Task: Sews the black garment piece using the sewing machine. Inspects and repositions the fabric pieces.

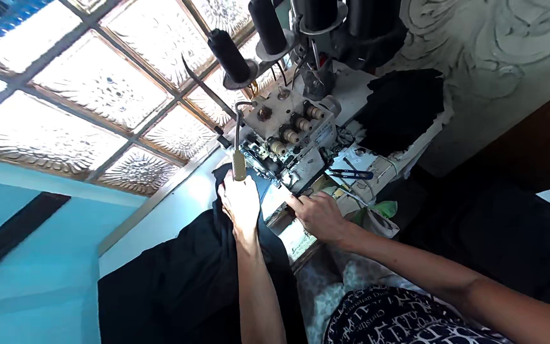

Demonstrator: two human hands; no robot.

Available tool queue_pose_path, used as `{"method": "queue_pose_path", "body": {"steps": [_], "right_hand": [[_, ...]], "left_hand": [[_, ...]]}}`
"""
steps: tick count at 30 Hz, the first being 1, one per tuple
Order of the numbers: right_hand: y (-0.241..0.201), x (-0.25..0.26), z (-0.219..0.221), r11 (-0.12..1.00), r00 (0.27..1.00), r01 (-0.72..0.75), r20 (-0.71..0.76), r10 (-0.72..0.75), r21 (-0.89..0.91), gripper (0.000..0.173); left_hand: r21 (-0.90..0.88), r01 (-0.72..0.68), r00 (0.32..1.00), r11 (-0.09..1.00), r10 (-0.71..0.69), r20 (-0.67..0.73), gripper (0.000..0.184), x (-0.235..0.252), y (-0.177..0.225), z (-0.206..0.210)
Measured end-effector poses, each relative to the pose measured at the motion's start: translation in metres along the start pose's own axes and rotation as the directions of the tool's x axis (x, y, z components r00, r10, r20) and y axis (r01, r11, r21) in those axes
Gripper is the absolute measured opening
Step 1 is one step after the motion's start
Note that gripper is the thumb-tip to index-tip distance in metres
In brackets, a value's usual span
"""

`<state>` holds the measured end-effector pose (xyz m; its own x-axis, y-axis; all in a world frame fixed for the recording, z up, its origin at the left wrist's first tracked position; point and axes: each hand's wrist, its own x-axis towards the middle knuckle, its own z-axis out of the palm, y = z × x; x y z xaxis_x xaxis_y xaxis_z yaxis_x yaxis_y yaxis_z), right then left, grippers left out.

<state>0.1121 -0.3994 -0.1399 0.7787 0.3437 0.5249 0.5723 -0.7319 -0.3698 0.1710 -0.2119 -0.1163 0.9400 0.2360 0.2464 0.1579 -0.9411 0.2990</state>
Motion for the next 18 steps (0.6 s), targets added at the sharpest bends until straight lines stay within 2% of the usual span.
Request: {"method": "queue_pose_path", "body": {"steps": [2,4,6,9,11,15,18], "right_hand": [[0.005,-0.008,-0.015,0.998,1.000,0.000,0.028,-0.002,0.068,0.019],[0.022,-0.018,-0.026,0.998,1.000,-0.008,0.024,0.006,0.061,0.018],[0.049,-0.026,-0.033,0.998,0.994,-0.068,0.084,0.067,0.010,0.021],[0.090,-0.031,-0.033,0.970,0.942,-0.220,0.234,0.239,-0.107,0.030],[0.104,-0.032,-0.027,0.951,0.926,-0.241,0.247,0.286,-0.195,0.029],[0.105,-0.026,-0.027,0.939,0.899,-0.243,0.308,0.312,-0.243,0.025],[0.117,-0.020,-0.022,0.948,0.929,-0.230,0.240,0.281,-0.222,0.019]], "left_hand": [[0.006,0.043,0.999,0.999,-0.043,-0.009,0.041,0.002,-0.001,-0.001],[0.000,0.105,0.994,0.994,-0.105,-0.035,0.039,-0.002,0.003,-0.008],[-0.018,0.178,0.982,0.984,-0.179,-0.063,0.039,-0.014,0.007,-0.015],[-0.044,0.303,0.948,0.952,-0.306,-0.085,0.040,-0.039,0.016,-0.024],[-0.038,0.343,0.935,0.939,-0.345,-0.084,0.039,-0.052,0.022,-0.028],[-0.060,0.323,0.935,0.944,-0.329,-0.134,0.035,-0.061,0.025,-0.027],[-0.090,0.291,0.939,0.952,-0.303,-0.165,0.029,-0.061,0.020,-0.023]]}}
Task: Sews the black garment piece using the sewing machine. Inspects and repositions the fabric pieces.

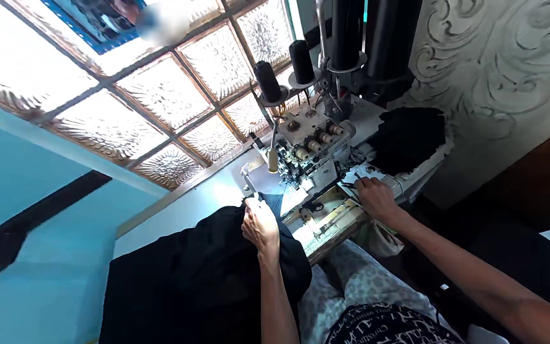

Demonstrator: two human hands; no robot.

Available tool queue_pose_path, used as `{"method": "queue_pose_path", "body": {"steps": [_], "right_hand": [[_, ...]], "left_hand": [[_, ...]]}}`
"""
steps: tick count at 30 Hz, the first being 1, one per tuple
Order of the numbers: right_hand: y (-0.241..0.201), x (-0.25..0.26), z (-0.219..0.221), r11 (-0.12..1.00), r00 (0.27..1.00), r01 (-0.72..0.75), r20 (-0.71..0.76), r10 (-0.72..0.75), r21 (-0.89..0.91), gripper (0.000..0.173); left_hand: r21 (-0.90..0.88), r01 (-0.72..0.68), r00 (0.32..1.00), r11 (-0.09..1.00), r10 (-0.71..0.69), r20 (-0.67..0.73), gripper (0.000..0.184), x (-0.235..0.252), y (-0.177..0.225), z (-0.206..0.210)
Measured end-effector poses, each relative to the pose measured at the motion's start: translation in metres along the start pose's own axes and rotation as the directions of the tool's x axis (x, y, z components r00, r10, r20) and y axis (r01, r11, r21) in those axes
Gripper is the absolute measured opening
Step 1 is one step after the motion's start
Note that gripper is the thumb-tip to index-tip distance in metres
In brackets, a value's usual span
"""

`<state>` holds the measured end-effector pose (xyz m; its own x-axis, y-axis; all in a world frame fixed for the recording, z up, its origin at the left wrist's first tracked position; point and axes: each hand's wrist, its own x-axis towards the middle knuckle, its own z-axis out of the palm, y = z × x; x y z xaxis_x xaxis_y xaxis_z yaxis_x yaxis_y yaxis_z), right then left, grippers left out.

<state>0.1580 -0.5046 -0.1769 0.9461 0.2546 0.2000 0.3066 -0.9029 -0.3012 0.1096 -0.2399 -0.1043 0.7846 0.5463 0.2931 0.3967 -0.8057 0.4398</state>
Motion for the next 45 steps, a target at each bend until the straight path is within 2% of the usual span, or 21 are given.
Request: {"method": "queue_pose_path", "body": {"steps": [2,4,7,10,14,17,21,25,29,30,32,34,36,38,39,41,43,45], "right_hand": [[0.001,0.002,-0.007,0.999,1.000,-0.024,-0.014,0.025,0.035,0.019],[-0.015,0.000,-0.026,0.990,0.997,-0.065,0.040,0.061,0.126,0.026],[-0.060,-0.001,-0.056,0.977,0.996,-0.007,0.090,-0.013,0.213,0.037],[-0.105,0.014,-0.081,0.979,0.963,0.016,0.261,-0.071,0.204,0.044],[-0.144,0.040,-0.074,0.992,0.938,0.083,0.328,-0.111,0.098,0.040],[-0.153,0.048,-0.059,0.985,0.953,0.151,0.252,-0.169,0.087,0.036],[-0.146,0.043,-0.046,0.975,0.969,0.190,0.138,-0.205,0.117,0.032],[-0.129,0.020,-0.055,0.980,0.985,0.151,0.070,-0.161,0.131,0.032],[-0.102,0.002,-0.055,0.967,0.990,0.114,-0.101,-0.093,0.227,0.034],[-0.091,0.001,-0.053,0.969,0.988,0.103,-0.136,-0.074,0.223,0.035],[-0.065,0.001,-0.046,0.985,0.993,0.034,-0.121,-0.014,0.167,0.035],[-0.032,0.002,-0.030,0.997,0.993,-0.018,-0.111,0.027,0.081,0.033],[-0.001,0.000,-0.013,0.998,0.996,-0.056,-0.061,0.057,0.015,0.043],[0.020,-0.005,0.002,0.999,0.994,-0.033,-0.107,0.033,-0.005,0.043],[0.025,-0.008,0.006,1.000,0.988,-0.010,-0.154,0.010,0.000,0.039],[0.025,-0.014,0.011,1.000,0.977,0.024,-0.211,-0.021,0.014,0.036],[0.010,-0.021,0.009,0.996,0.975,0.072,-0.213,-0.060,0.049,0.040],[-0.017,-0.037,0.007,0.965,0.955,0.221,-0.234,-0.184,0.141,0.035]], "left_hand": [[-0.033,-0.010,1.000,0.999,0.010,0.000,0.029,-0.001,-0.003,0.002],[-0.070,-0.011,1.000,0.997,0.011,0.001,0.030,-0.001,-0.005,0.002],[-0.102,0.006,1.000,0.995,-0.006,0.005,0.030,-0.001,-0.004,0.002],[-0.129,0.009,1.000,0.992,-0.010,-0.004,0.029,-0.001,-0.005,0.004],[-0.149,0.021,1.000,0.989,-0.020,0.005,0.029,-0.002,-0.005,0.004],[-0.165,0.032,0.999,0.986,-0.030,0.015,0.028,-0.002,-0.005,0.004],[-0.198,0.001,1.000,0.980,-0.006,-0.027,0.027,-0.003,-0.008,0.009],[-0.249,-0.042,0.996,0.968,0.023,-0.081,0.026,-0.002,-0.015,0.014],[-0.329,-0.150,0.982,0.932,0.102,-0.160,0.021,-0.008,-0.021,0.018],[-0.379,-0.182,0.978,0.907,0.129,-0.161,0.022,-0.013,-0.020,0.012],[-0.506,-0.204,0.977,0.838,0.204,-0.055,0.028,-0.034,-0.016,-0.015],[-0.666,-0.261,0.919,0.699,0.391,0.049,0.032,-0.064,-0.017,-0.051],[-0.783,-0.358,0.790,0.508,0.613,0.036,0.033,-0.092,-0.029,-0.078],[-0.835,-0.409,0.687,0.369,0.726,-0.016,0.036,-0.108,-0.049,-0.098],[-0.850,-0.402,0.674,0.340,0.739,-0.023,0.035,-0.113,-0.060,-0.109],[-0.862,-0.377,0.702,0.339,0.712,-0.028,0.031,-0.121,-0.077,-0.131],[-0.864,-0.363,0.740,0.349,0.671,-0.040,0.029,-0.127,-0.089,-0.150],[-0.870,-0.356,0.769,0.342,0.636,-0.065,0.028,-0.132,-0.094,-0.162]]}}
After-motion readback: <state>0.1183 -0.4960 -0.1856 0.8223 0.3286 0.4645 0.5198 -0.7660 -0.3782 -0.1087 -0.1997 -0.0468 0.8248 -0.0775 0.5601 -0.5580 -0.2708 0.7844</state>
